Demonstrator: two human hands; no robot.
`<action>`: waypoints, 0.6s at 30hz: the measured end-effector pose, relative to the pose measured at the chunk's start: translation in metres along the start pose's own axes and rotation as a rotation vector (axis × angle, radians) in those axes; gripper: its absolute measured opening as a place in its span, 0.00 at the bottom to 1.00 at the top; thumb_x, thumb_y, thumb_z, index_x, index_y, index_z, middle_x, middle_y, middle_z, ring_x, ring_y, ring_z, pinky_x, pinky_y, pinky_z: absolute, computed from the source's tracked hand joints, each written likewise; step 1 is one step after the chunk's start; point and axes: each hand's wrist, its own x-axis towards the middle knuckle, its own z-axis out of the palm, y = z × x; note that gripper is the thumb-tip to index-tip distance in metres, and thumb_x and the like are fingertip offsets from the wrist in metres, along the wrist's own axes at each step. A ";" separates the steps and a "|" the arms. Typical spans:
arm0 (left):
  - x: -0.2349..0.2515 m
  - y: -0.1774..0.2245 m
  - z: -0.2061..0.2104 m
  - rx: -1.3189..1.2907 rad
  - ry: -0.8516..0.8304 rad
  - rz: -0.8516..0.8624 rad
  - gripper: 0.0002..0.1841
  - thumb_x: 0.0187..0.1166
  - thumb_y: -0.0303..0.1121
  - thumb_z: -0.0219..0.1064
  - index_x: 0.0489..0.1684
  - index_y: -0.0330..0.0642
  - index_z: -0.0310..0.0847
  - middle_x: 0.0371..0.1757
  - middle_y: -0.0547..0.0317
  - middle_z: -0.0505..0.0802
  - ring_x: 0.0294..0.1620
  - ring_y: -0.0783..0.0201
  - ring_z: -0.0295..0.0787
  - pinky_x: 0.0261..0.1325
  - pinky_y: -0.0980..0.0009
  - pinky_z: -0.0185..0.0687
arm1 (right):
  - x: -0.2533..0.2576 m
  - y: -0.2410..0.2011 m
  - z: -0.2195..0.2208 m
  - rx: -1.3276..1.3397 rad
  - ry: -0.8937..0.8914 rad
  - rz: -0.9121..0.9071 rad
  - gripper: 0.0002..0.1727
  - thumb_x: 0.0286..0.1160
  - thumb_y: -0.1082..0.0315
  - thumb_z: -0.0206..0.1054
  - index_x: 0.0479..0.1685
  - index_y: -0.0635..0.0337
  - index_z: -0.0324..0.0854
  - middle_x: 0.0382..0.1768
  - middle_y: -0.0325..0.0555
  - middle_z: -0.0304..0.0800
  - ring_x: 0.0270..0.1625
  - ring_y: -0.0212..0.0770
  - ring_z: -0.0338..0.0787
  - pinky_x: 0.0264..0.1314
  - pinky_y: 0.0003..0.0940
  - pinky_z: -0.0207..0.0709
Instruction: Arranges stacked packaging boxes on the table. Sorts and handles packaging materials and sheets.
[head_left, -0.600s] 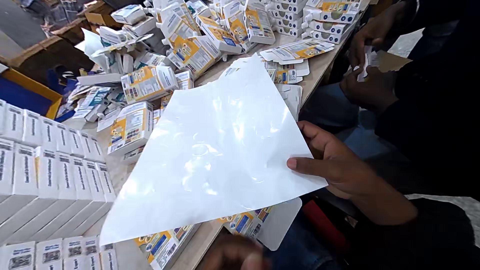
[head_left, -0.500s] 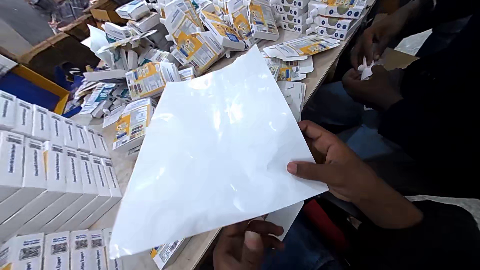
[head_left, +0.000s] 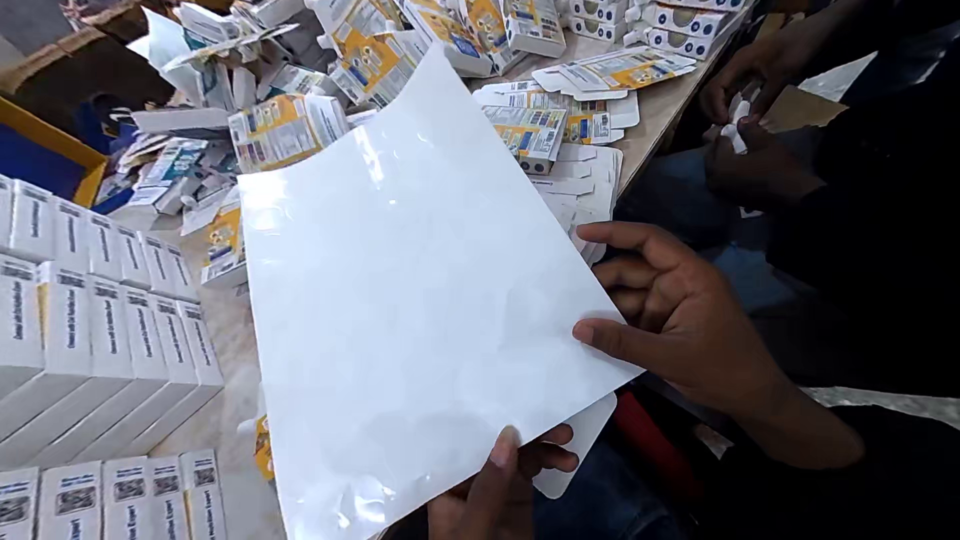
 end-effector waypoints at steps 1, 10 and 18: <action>0.000 -0.001 0.002 0.035 0.017 0.007 0.08 0.85 0.26 0.63 0.54 0.31 0.79 0.43 0.32 0.95 0.41 0.45 0.98 0.48 0.58 0.95 | 0.000 0.001 0.000 -0.045 0.020 -0.022 0.41 0.64 0.84 0.75 0.82 0.59 0.66 0.48 0.46 0.93 0.38 0.39 0.97 0.36 0.29 0.95; 0.000 -0.012 0.014 0.184 0.067 0.055 0.07 0.86 0.25 0.61 0.48 0.30 0.84 0.40 0.42 0.96 0.38 0.55 0.98 0.47 0.64 0.96 | -0.024 -0.013 0.005 -0.941 -0.022 -0.560 0.07 0.73 0.58 0.74 0.37 0.48 0.93 0.53 0.38 0.93 0.78 0.50 0.76 0.82 0.55 0.62; 0.000 -0.027 0.019 0.238 0.111 0.133 0.05 0.83 0.23 0.65 0.45 0.34 0.88 0.38 0.50 0.97 0.38 0.61 0.97 0.52 0.63 0.94 | -0.029 -0.003 0.012 -1.018 -0.128 -0.516 0.09 0.76 0.54 0.71 0.38 0.44 0.95 0.46 0.29 0.95 0.83 0.51 0.74 0.87 0.82 0.31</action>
